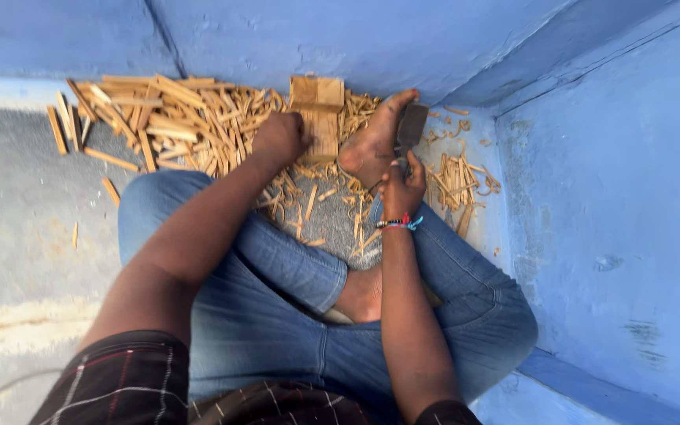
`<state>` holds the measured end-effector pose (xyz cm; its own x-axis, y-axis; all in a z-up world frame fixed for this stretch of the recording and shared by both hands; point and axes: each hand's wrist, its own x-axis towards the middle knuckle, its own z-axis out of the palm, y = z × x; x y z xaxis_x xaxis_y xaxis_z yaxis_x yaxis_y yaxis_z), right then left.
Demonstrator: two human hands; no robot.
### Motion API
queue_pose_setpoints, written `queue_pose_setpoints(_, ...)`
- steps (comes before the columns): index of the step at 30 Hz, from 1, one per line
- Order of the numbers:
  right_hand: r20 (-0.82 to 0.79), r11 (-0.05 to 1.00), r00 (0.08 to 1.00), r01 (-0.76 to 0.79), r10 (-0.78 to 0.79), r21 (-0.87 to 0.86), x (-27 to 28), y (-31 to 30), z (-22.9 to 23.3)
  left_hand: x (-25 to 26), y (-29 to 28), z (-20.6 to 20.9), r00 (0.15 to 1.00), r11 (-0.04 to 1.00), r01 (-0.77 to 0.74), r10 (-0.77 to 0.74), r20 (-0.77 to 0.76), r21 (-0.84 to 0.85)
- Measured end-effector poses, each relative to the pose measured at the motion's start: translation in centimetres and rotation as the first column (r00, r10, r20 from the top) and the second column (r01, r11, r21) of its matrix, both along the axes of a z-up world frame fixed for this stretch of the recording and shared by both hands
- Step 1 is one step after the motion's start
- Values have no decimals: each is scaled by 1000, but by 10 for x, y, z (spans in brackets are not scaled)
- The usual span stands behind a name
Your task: The person is sitting on the floor and carving small wooden sticks using a handheld blade, using a wooden block for support.
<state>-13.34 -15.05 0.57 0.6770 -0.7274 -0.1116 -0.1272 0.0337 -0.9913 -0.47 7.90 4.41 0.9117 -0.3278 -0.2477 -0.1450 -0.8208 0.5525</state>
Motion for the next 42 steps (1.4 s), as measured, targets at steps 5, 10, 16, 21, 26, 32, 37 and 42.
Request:
queue_pose_setpoints(5,18,999,1000,-15,14,39,-3,0,4,1,10,0,999,994,-45,47,19,-100)
queue_pose_setpoints(10,17,999,999,-30,29,17,-2,-6,-7,-11,28,-14,969,975,54,1,249,-214)
queue_pose_setpoints(16,60,996,998,-38,34,77,3,-13,-26,-30,29,-8,956,976,207,-188,227,-67)
queue_pose_setpoints(21,135,998,991,-33,26,54,2,-12,-28,-38,22,-8,884,949,274,-312,348,154)
queue_pose_setpoints(26,104,998,994,-35,29,54,1,-7,-19,-37,18,-16,852,954,279,-297,431,107)
queue_pose_setpoints(32,112,991,993,-44,30,126,-1,-3,-12,-34,11,-9,855,953,298,-288,431,45)
queue_pose_setpoints(37,31,996,999,-42,40,84,-3,-3,-4,-34,6,0,831,914,333,-401,386,231)
queue_pose_setpoints(42,66,968,997,-58,43,244,-15,0,26,-36,12,-2,864,936,301,-349,363,184)
